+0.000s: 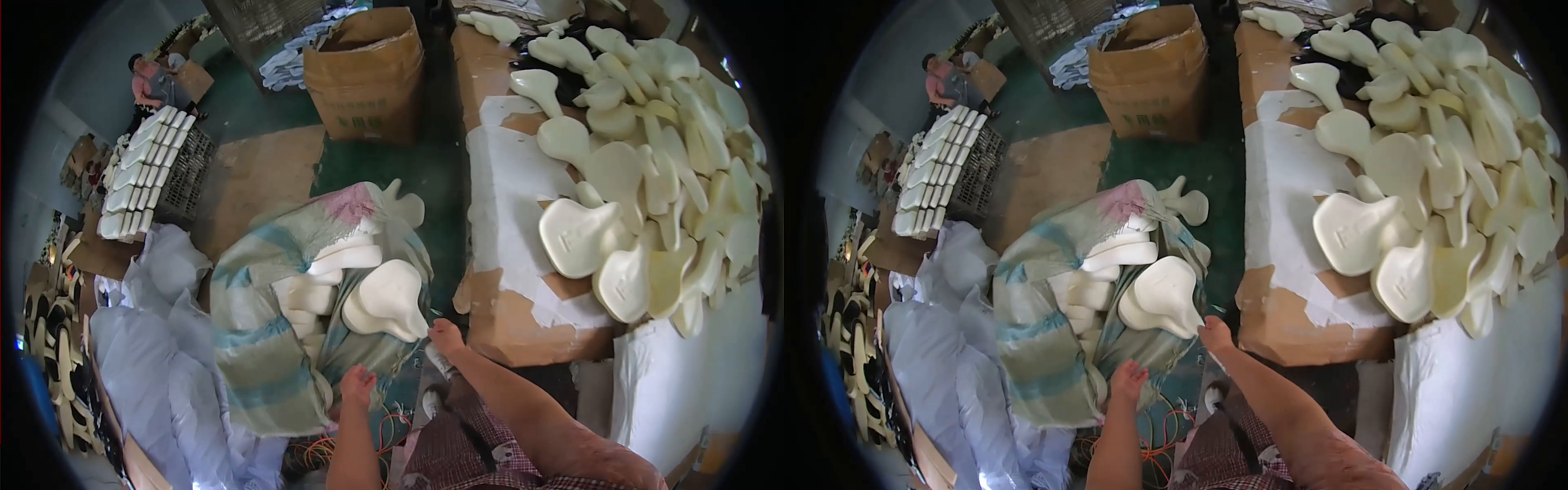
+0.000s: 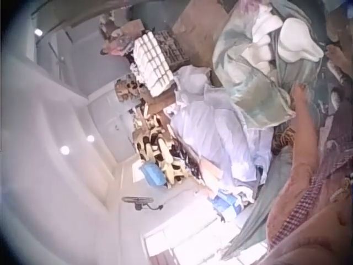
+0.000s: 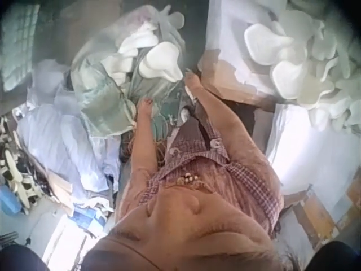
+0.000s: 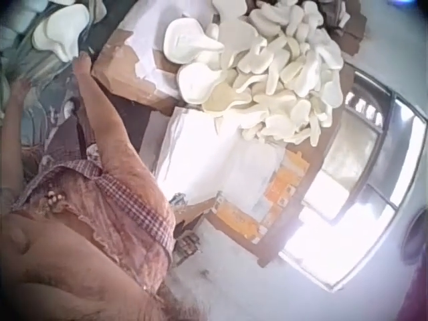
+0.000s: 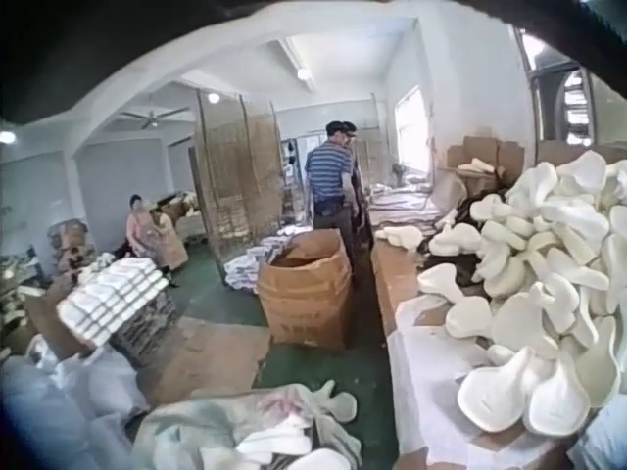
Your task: Applying adhesive or sealant to foam bicycle saddle components using a pneumatic spray gun.
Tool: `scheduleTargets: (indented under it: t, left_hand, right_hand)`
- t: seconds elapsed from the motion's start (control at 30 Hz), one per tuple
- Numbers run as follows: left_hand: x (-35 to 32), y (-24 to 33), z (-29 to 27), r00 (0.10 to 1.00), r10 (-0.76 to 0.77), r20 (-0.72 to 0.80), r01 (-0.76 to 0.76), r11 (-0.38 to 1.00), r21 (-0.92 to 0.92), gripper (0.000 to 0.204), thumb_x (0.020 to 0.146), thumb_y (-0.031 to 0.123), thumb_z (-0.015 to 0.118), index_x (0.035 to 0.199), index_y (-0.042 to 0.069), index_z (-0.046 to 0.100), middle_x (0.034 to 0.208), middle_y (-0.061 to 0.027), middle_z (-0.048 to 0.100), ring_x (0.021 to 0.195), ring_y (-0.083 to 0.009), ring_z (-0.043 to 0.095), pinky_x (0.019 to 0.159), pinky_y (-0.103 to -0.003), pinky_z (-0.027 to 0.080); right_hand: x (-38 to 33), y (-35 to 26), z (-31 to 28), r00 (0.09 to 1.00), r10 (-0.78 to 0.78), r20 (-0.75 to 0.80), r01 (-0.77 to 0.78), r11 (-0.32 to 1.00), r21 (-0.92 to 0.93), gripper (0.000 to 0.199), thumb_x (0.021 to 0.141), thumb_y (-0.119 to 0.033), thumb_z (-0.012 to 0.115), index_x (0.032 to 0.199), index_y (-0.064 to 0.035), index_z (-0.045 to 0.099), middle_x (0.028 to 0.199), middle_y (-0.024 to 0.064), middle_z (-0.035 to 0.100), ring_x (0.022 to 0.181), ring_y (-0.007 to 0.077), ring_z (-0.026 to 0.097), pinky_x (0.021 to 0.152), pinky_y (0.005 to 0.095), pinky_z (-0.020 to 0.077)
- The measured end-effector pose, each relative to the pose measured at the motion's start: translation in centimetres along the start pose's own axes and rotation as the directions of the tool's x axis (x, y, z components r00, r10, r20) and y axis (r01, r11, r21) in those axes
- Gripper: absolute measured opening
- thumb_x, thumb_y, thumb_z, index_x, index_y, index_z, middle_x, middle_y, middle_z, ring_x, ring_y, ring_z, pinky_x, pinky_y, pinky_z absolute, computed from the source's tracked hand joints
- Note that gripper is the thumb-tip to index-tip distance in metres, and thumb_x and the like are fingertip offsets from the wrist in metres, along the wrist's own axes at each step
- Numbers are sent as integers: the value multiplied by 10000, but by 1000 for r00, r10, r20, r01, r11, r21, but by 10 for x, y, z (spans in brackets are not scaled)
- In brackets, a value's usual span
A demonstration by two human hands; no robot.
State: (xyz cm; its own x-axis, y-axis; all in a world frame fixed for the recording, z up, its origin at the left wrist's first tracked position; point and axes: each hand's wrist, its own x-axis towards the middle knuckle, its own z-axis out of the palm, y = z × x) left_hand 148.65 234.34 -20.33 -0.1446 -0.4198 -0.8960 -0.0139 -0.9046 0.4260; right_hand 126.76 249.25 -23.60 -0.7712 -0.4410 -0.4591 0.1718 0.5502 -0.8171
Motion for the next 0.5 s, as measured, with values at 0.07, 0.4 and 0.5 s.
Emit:
scheduleTargets:
  t: [0.07, 0.4, 0.5]
  left_hand:
    - [41, -4, -14, 998, -24, -54, 23, 1000, -19, 294, 810, 180, 628, 1063, 74, 524, 992, -78, 555, 798, -282, 572, 716, -418, 504]
    - [132, -29, 86, 997, -34, -66, 41, 994, 103, 505, 775, 284, 682, 1218, 286, 437, 1122, 67, 481, 955, -140, 442, 798, -371, 306]
    - [80, -15, 81, 992, 130, -8, -129, 989, 75, 742, 782, 217, 677, 1393, 188, 257, 1256, -16, 446, 1102, -203, 441, 886, -411, 360]
  right_hand:
    - [30, -5, 43, 997, 68, -26, -71, 988, -134, 429, 746, -240, 663, 1098, -6, 590, 994, 202, 635, 958, 336, 609, 847, 376, 471]
    - [115, 23, 96, 932, 345, 110, -342, 938, -51, 542, 773, -422, 613, 1053, 41, 584, 950, 205, 655, 872, 337, 634, 756, 396, 483]
    - [81, -11, 104, 863, 343, 371, -322, 939, -121, 502, 828, -439, 580, 943, 48, 600, 821, 158, 653, 700, 275, 633, 654, 388, 487]
